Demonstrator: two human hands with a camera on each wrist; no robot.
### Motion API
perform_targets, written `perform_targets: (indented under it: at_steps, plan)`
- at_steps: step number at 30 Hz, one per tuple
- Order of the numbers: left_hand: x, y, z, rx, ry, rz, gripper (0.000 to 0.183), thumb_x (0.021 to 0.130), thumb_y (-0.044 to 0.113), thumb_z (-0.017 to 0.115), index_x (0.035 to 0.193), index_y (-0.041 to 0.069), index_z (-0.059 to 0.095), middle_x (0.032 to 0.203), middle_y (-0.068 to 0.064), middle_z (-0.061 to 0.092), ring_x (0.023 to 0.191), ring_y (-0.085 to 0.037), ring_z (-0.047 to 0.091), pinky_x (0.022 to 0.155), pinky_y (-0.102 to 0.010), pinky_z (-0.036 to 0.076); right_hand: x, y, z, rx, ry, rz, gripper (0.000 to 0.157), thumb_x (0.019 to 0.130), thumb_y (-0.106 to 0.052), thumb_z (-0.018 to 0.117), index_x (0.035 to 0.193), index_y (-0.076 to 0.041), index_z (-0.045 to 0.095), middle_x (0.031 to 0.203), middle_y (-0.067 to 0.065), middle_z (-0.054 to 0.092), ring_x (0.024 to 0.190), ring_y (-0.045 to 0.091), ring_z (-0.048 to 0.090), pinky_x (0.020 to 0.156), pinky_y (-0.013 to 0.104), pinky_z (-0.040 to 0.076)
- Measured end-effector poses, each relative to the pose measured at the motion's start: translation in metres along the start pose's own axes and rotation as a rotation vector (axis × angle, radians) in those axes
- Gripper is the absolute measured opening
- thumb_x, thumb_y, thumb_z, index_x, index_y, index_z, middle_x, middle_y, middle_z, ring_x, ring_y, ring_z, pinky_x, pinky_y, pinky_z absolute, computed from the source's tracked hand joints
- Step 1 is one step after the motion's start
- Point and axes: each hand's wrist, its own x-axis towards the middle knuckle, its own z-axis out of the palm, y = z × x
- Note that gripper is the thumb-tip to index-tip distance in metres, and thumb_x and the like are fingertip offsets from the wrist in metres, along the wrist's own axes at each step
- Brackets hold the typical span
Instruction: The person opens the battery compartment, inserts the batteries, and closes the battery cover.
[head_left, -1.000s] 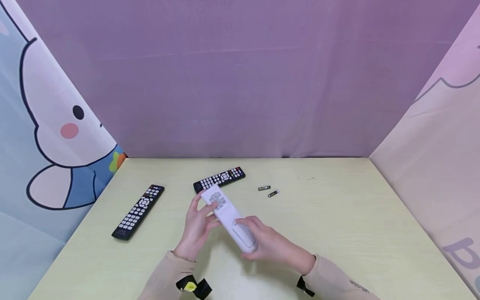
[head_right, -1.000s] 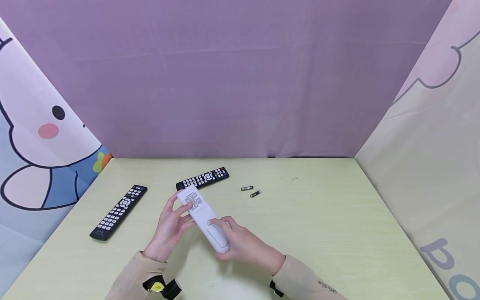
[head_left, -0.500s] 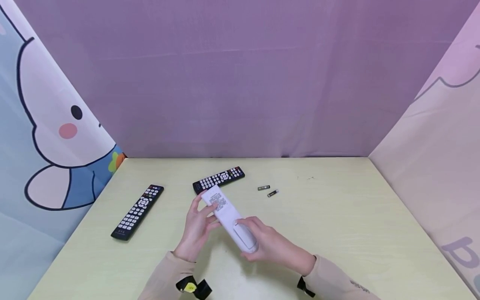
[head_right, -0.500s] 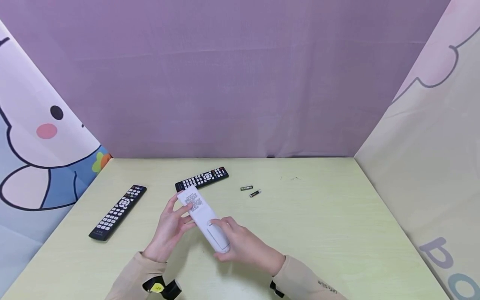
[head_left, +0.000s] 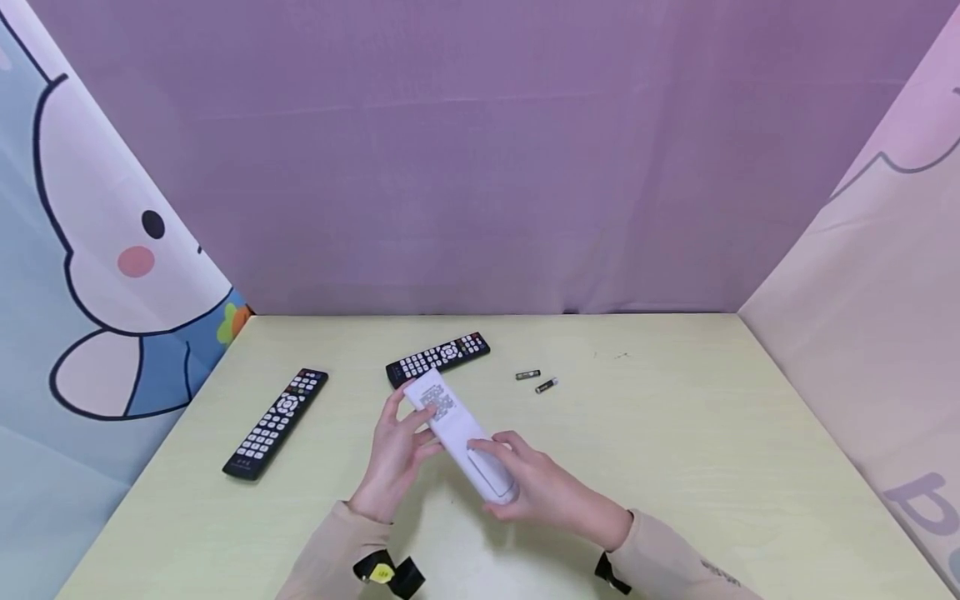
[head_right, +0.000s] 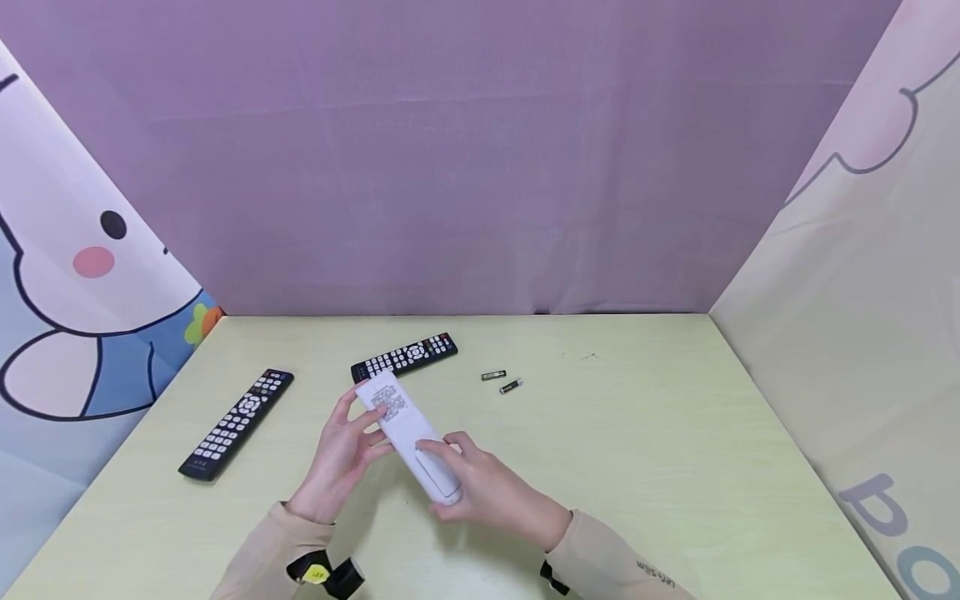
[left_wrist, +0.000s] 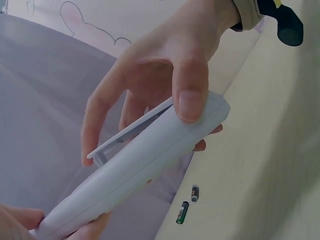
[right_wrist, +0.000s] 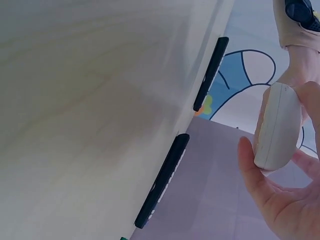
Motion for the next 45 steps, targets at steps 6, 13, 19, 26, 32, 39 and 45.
perform_targets:
  at_steps: [6, 13, 19, 26, 32, 39, 45]
  plan:
    - [-0.001, 0.001, 0.001, 0.011, -0.008, 0.008, 0.055, 0.087, 0.0, 0.046, 0.136, 0.014, 0.025, 0.103, -0.014, 0.052, 0.077, -0.022, 0.063, 0.068, -0.034, 0.054, 0.0, -0.001, 0.0, 0.005, 0.004, -0.007, 0.071, 0.062, -0.019, 0.076, 0.124, -0.009, 0.043, 0.11, 0.013, 0.047, 0.081, 0.019, 0.057, 0.067, 0.017, 0.051]
    - [-0.001, 0.001, 0.002, 0.016, -0.003, 0.005, 0.054, 0.087, -0.001, 0.046, 0.135, 0.014, 0.026, 0.101, -0.013, 0.053, 0.076, -0.021, 0.063, 0.066, -0.033, 0.054, 0.0, -0.001, 0.0, 0.012, 0.0, 0.008, 0.068, 0.062, -0.018, 0.076, 0.122, -0.011, 0.044, 0.109, 0.013, 0.046, 0.078, 0.018, 0.057, 0.065, 0.016, 0.05]
    - [-0.002, 0.001, 0.002, 0.028, -0.005, 0.009, 0.054, 0.087, 0.0, 0.046, 0.136, 0.014, 0.026, 0.102, -0.013, 0.053, 0.076, -0.021, 0.063, 0.065, -0.032, 0.054, 0.0, -0.001, 0.0, 0.02, -0.019, 0.02, 0.069, 0.063, -0.019, 0.076, 0.123, -0.012, 0.043, 0.11, 0.013, 0.046, 0.079, 0.018, 0.057, 0.066, 0.017, 0.05]
    - [0.0, 0.0, 0.001, 0.029, 0.003, 0.009, 0.054, 0.087, 0.0, 0.046, 0.136, 0.015, 0.026, 0.105, -0.015, 0.053, 0.077, -0.021, 0.063, 0.066, -0.032, 0.054, 0.001, -0.002, -0.006, 0.104, -0.05, 0.078, 0.063, 0.069, -0.02, 0.074, 0.124, -0.012, 0.045, 0.116, 0.012, 0.046, 0.091, 0.021, 0.055, 0.072, 0.022, 0.051]
    - [0.001, -0.003, -0.001, 0.032, -0.012, 0.0, 0.052, 0.086, 0.0, 0.048, 0.133, 0.015, 0.03, 0.108, -0.017, 0.052, 0.076, -0.021, 0.063, 0.063, -0.031, 0.055, 0.004, -0.001, -0.012, 0.197, 0.025, 0.113, 0.03, 0.08, -0.012, 0.063, 0.11, -0.012, 0.059, 0.117, 0.01, 0.05, 0.106, 0.024, 0.049, 0.087, 0.037, 0.046]
    - [0.002, -0.005, -0.001, 0.033, -0.014, -0.013, 0.052, 0.086, 0.0, 0.048, 0.132, 0.018, 0.032, 0.11, -0.018, 0.051, 0.077, -0.022, 0.063, 0.065, -0.033, 0.054, 0.007, 0.003, -0.014, 0.339, 0.051, 0.123, 0.022, 0.082, -0.004, 0.058, 0.104, -0.007, 0.062, 0.097, 0.005, 0.06, 0.088, 0.016, 0.053, 0.075, 0.027, 0.049]
    - [0.002, -0.006, -0.001, 0.039, -0.011, -0.017, 0.052, 0.086, 0.0, 0.048, 0.132, 0.018, 0.031, 0.111, -0.019, 0.051, 0.077, -0.022, 0.063, 0.066, -0.033, 0.054, 0.009, 0.002, -0.017, 0.484, 0.007, 0.233, 0.02, 0.085, -0.004, 0.055, 0.103, -0.004, 0.061, 0.096, 0.008, 0.063, 0.08, 0.01, 0.054, 0.07, 0.022, 0.048]
